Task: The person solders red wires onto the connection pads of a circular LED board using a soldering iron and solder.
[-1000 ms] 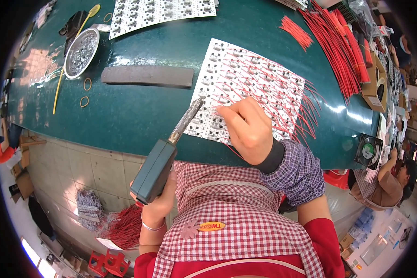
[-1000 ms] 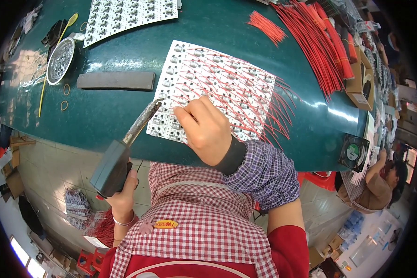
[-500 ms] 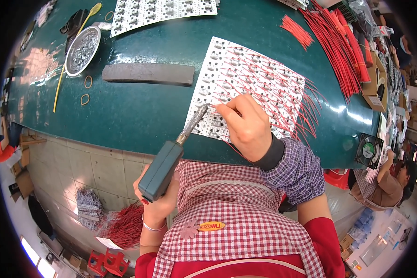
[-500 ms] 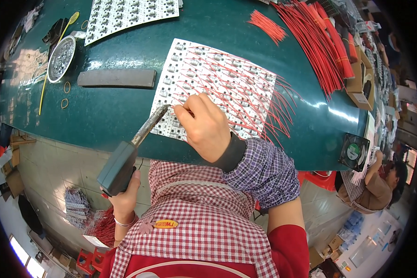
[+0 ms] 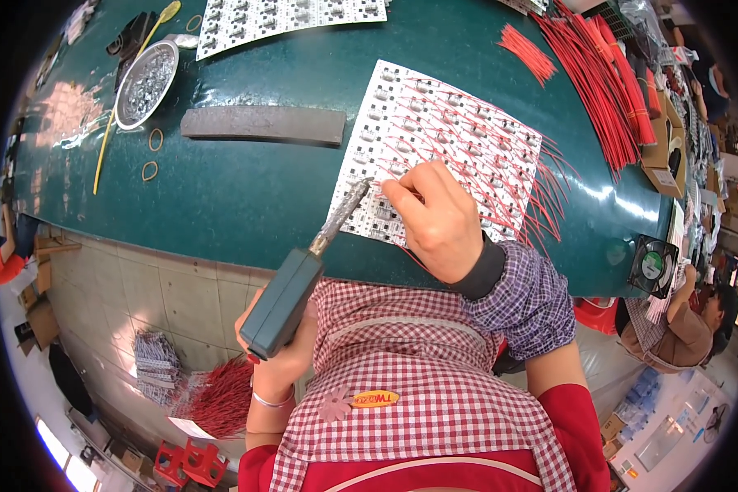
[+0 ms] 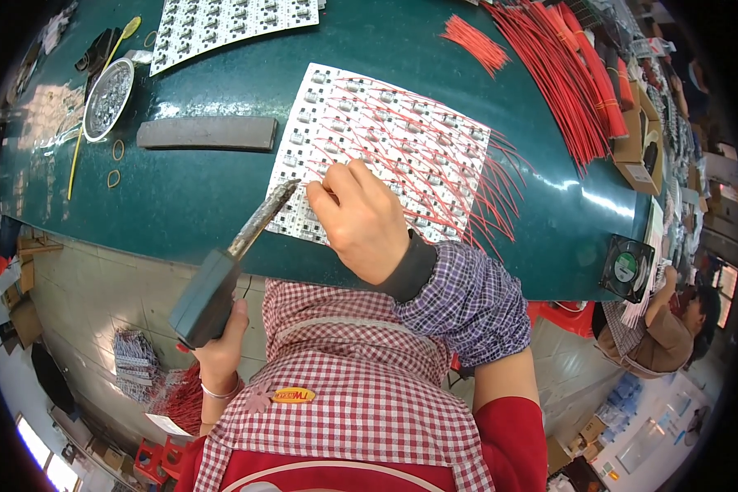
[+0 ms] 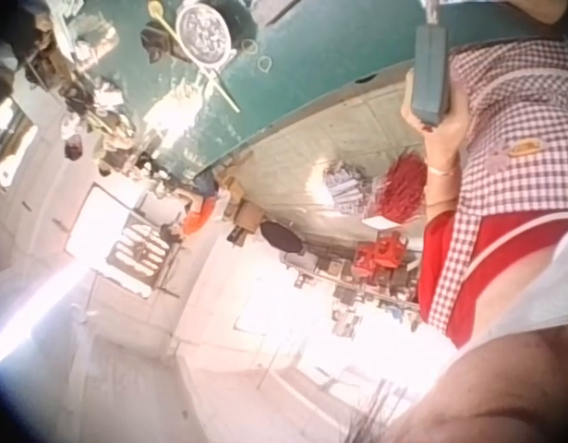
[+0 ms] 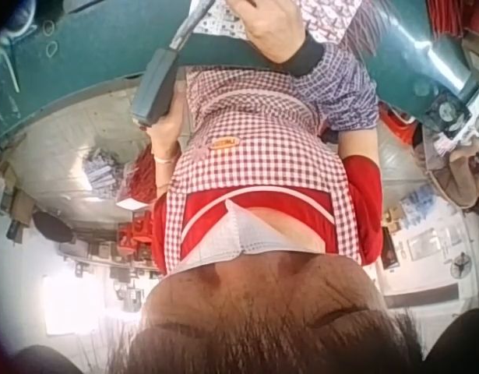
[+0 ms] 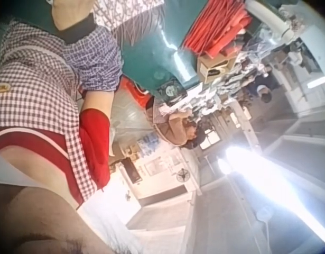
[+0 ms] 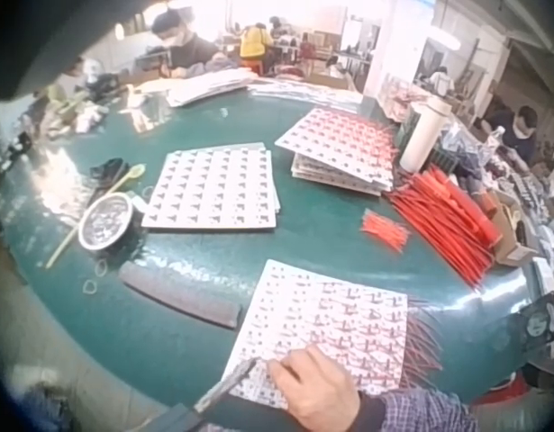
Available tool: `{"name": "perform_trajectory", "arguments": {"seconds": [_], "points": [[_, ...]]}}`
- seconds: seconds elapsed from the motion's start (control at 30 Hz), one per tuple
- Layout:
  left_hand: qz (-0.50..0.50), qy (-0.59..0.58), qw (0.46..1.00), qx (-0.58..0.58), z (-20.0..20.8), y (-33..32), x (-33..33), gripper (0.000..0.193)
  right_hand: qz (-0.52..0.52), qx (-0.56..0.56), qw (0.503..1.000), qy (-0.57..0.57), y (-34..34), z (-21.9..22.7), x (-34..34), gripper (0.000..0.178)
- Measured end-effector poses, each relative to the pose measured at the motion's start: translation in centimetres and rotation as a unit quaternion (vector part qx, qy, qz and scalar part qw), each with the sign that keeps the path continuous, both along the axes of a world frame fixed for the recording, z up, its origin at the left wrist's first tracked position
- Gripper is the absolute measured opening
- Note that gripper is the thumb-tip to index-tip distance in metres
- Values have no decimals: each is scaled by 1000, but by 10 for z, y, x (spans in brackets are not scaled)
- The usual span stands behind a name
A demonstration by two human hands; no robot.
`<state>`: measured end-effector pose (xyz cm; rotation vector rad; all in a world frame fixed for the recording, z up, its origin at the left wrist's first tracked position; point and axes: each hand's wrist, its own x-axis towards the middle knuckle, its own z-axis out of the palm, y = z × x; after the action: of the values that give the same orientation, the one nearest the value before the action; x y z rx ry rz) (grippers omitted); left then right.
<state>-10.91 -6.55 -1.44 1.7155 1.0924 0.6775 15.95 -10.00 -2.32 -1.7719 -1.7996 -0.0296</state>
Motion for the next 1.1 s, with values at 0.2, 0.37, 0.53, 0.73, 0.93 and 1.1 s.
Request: {"name": "perform_trajectory", "arguments": {"seconds": [0.2, 0.37, 0.53, 0.73, 0.93, 1.1], "points": [[63, -12, 998, -9, 1, -8, 4, 18, -10, 17, 1000, 16, 1, -1, -2, 28], [56, -21, 998, 11, 2, -8, 6, 19, -21, 41, 999, 30, 1, 1, -1, 30], [70, -10, 997, -20, 5, -9, 4, 19, -36, 46, 998, 39, -6, 3, -11, 31], [26, -19, 999, 14, 10, -3, 9, 19, -34, 50, 997, 41, -6, -5, -14, 32], [1, -15, 999, 34, 7, -1, 10, 18, -31, 47, 997, 47, -5, -5, -14, 31], [-25, 18, 998, 47, 11, 0, 9, 16, -29, 47, 998, 39, -5, -4, -15, 29]]}}
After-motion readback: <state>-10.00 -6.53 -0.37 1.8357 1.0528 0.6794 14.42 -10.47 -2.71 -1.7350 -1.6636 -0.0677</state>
